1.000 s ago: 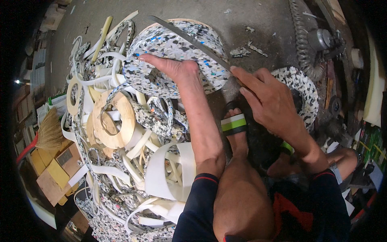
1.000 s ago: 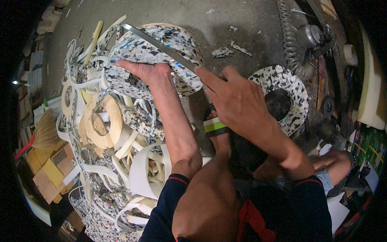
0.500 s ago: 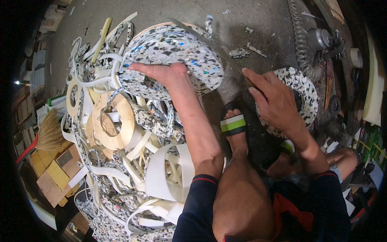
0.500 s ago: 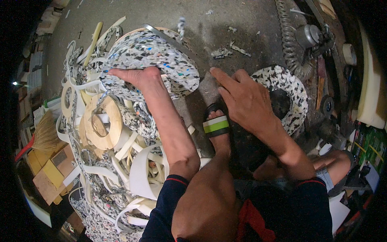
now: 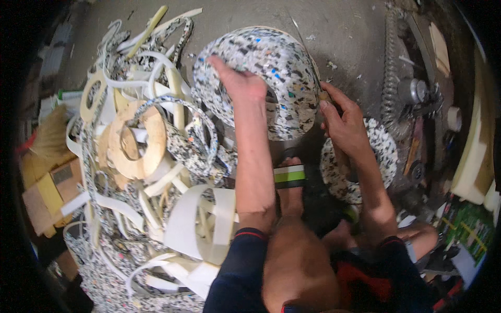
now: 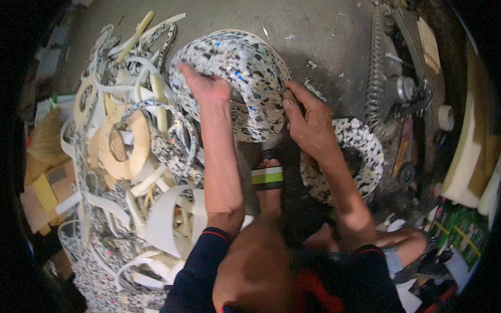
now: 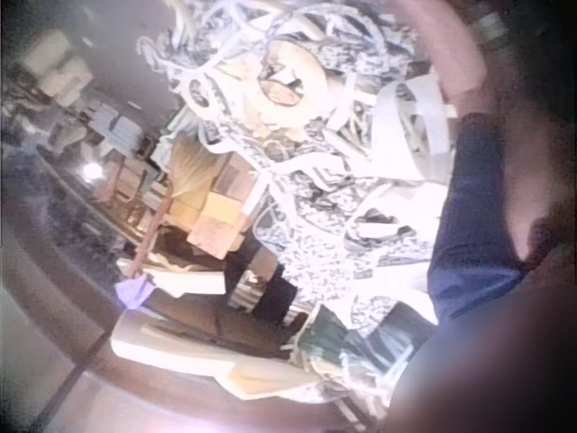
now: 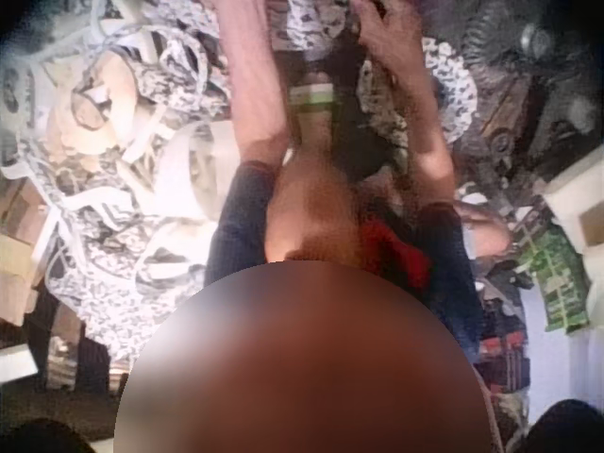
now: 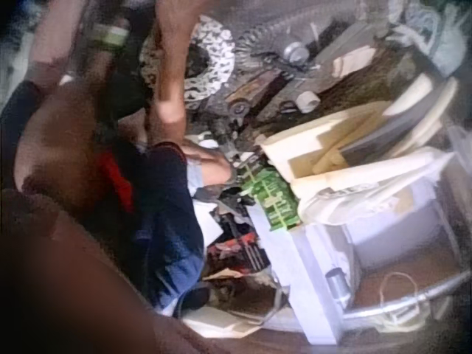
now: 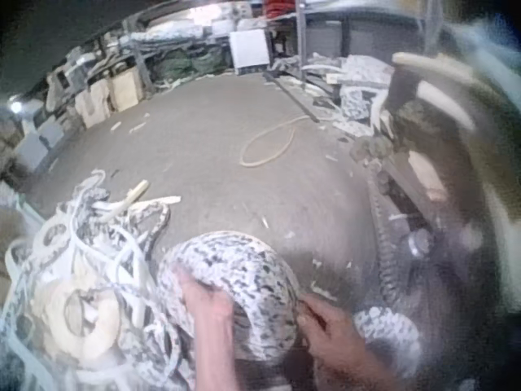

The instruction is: The person sits on the floor and uses a hand file to smooth the edges of two speckled composite rings. They rotate the rings, file the outer and inner edges, and inspect the surfaces by hand. The rings remain on the floor throughout the clip.

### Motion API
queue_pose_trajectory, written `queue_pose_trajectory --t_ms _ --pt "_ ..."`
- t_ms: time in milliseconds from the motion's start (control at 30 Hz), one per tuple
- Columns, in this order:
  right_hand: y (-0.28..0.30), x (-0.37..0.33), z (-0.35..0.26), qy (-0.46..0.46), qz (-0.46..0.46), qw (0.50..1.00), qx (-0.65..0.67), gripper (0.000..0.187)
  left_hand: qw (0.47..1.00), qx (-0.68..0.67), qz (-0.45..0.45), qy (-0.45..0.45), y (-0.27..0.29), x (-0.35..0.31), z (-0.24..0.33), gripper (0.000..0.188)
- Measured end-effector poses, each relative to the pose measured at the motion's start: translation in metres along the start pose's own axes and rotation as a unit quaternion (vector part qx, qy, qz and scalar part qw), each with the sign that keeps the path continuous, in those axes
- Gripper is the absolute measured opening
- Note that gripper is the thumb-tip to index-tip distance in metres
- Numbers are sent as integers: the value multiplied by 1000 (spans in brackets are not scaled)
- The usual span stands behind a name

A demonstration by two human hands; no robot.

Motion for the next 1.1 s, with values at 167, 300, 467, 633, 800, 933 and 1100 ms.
queue_pose_trajectory --t_ms 167,300,467,633,800,933,1100 --pt "6 12 5 -96 -53 992 66 46 983 27 -119 137 13 3 -55 60" --pt "13 16 12 -125 -39 987 91 43 979 84 -145 118 15 7 -70 82" --pt "27 5 26 -98 -10 990 98 42 971 142 -164 98 20 7 -75 102" --pt "45 -8 23 23 35 999 -9 41 977 183 -112 8 22 2 -71 81" --pt "55 -19 -2 107 75 986 -103 41 961 175 -186 108 17 -6 -54 96" --pt "45 -29 -29 206 90 957 -182 43 971 171 -165 19 15 -12 -41 69" --pt "19 -52 -44 194 76 952 -225 49 966 142 -214 -35 12 -25 -40 78"
Point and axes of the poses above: each hand's wrist, its own x-axis towards the middle knuckle, its own y-axis out of the back of the hand, z = x × y, the point moved 3 cm from there along x, towards the middle knuckle, and after that the axes turned 5 degrees about -x, right-handed, at the moved point
